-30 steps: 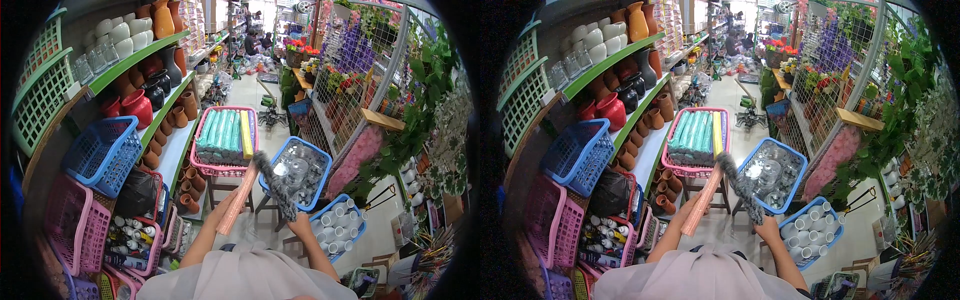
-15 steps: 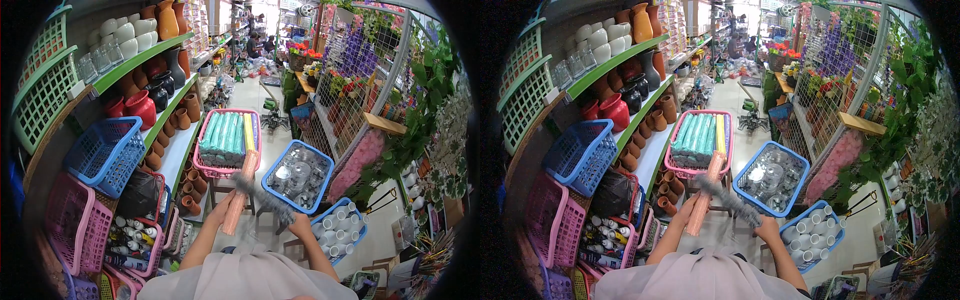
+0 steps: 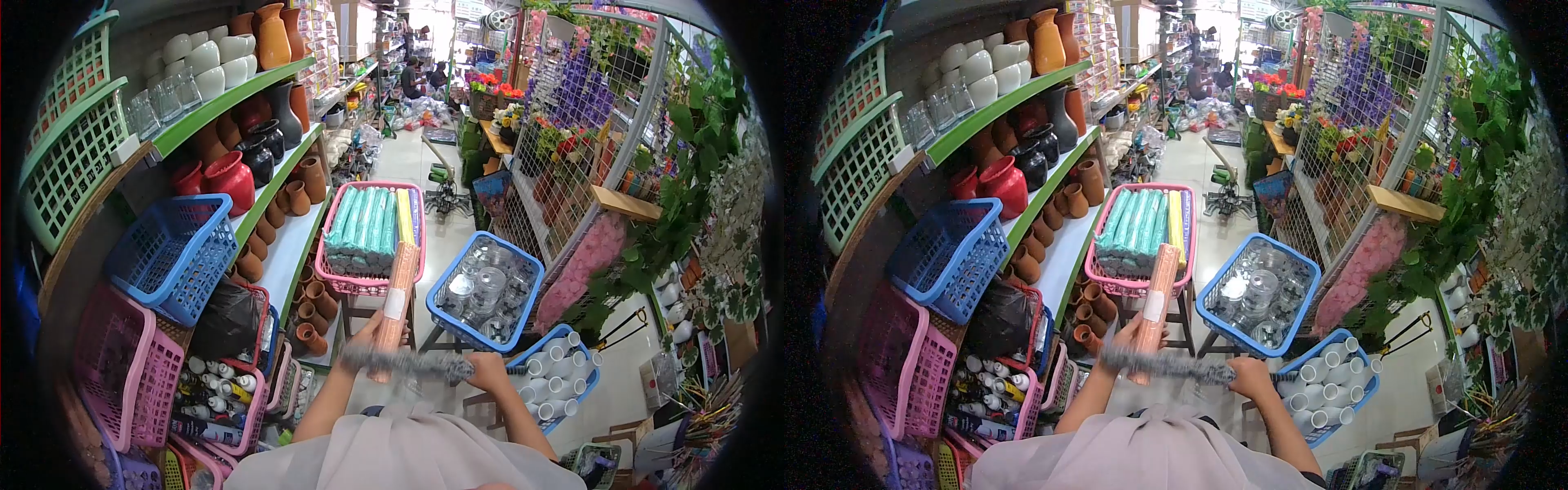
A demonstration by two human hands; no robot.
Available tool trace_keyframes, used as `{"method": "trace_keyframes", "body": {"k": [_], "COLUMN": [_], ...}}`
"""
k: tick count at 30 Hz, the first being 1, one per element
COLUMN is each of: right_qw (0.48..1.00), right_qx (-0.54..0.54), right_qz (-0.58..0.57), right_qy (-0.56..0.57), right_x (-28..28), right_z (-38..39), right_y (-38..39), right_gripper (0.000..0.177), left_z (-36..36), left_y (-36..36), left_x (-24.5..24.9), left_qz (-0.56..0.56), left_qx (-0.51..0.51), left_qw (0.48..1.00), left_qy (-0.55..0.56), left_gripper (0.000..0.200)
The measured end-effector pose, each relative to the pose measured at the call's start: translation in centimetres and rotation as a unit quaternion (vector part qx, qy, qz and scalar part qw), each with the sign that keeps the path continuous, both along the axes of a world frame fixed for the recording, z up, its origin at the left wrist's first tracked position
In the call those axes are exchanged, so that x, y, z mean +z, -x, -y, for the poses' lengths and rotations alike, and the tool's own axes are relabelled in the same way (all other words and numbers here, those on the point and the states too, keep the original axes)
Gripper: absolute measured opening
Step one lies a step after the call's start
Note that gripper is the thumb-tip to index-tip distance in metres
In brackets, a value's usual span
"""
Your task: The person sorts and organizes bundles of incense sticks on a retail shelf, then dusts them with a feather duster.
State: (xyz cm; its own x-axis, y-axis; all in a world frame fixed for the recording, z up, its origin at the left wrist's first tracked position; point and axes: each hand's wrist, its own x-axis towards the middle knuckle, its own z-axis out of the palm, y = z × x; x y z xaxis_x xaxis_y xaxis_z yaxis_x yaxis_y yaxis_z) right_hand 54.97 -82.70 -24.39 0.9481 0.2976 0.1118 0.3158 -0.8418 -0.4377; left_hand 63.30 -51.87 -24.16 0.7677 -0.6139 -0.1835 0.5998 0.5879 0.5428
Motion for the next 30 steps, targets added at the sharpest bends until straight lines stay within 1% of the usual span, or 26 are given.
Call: {"method": "trace_keyframes", "body": {"k": [1,2,3,4,5,6,7,9,10,12,14,16,18,19,21,25,27,28,30], "right_qw": [1.0,0.999,0.995,0.995,0.977,0.944,0.944,0.918,0.918,0.933,0.934,0.934,0.952,0.952,0.956,0.955,0.948,0.949,0.961], "right_qx": [0.0,-0.05,-0.099,-0.097,-0.2,-0.301,-0.3,-0.372,-0.371,-0.352,-0.352,-0.353,-0.301,-0.3,-0.288,-0.288,-0.301,-0.299,-0.225], "right_qz": [0.0,-0.004,-0.008,-0.008,-0.02,-0.03,-0.031,-0.025,-0.026,-0.025,-0.025,-0.024,0.025,0.024,0.01,0.016,0.061,0.062,0.151], "right_qy": [0.0,0.002,0.003,0.003,-0.067,-0.136,-0.136,-0.137,-0.137,-0.077,-0.059,-0.043,-0.046,-0.047,0.057,0.075,0.081,0.081,0.054], "right_x": [0.3,0.8,1.1,0.4,-1.0,-1.9,-1.8,-1.6,-2.0,-2.7,-3.3,-4.3,-5.2,-5.6,-6.4,-6.6,-6.0,-5.6,-5.1], "right_z": [0.0,0.0,-0.1,0.2,1.0,1.5,1.9,2.6,3.0,3.4,3.2,3.2,3.2,3.1,3.1,2.7,2.3,2.0,1.3], "right_y": [0.0,-0.2,-0.5,-1.3,-2.6,-3.7,-4.4,-6.2,-7.0,-8.5,-9.5,-10.6,-11.1,-11.1,-11.2,-10.7,-10.3,-10.5,-10.8], "right_gripper": [0.031,0.031,0.031,0.031,0.034,0.036,0.036,0.038,0.038,0.048,0.047,0.049,0.053,0.053,0.049,0.051,0.049,0.049,0.038], "left_z": [0.3,0.1,-0.2,-0.5,-0.4,-0.3,-0.3,-0.2,-0.1,-0.1,-0.3,-0.8,-1.4,-1.6,-2.0,-2.5,-2.6,-2.6,-2.8], "left_y": [0.2,0.2,0.1,0.2,0.4,0.7,1.1,1.2,1.2,1.3,1.2,1.2,1.2,1.2,1.2,1.5,1.6,1.7,1.8], "left_x": [0.1,0.0,-0.1,0.0,-0.1,0.2,0.5,0.7,0.7,0.7,0.8,0.4,-0.1,-0.4,-0.6,-0.4,-0.2,-0.2,-0.1], "left_qz": [0.038,0.038,0.048,0.058,0.075,0.074,0.087,0.1,0.098,0.095,0.071,0.075,0.077,0.068,0.058,0.072,0.073,0.075,0.076], "left_qx": [0.029,0.03,0.002,-0.025,-0.042,-0.041,-0.054,-0.067,-0.065,-0.061,-0.023,-0.013,-0.004,0.011,0.028,0.051,0.06,0.07,0.081], "left_qw": [0.999,0.999,0.998,0.997,0.995,0.995,0.994,0.992,0.992,0.993,0.996,0.995,0.995,0.995,0.995,0.991,0.99,0.988,0.987], "left_qy": [-0.015,-0.015,-0.03,-0.046,-0.042,-0.042,-0.041,-0.041,-0.036,-0.032,-0.057,-0.059,-0.061,-0.069,-0.077,-0.096,-0.109,-0.114,-0.12], "left_gripper": [0.052,0.052,0.05,0.048,0.048,0.048,0.05,0.051,0.052,0.053,0.053,0.053,0.054,0.054,0.054,0.055,0.055,0.054,0.053]}}
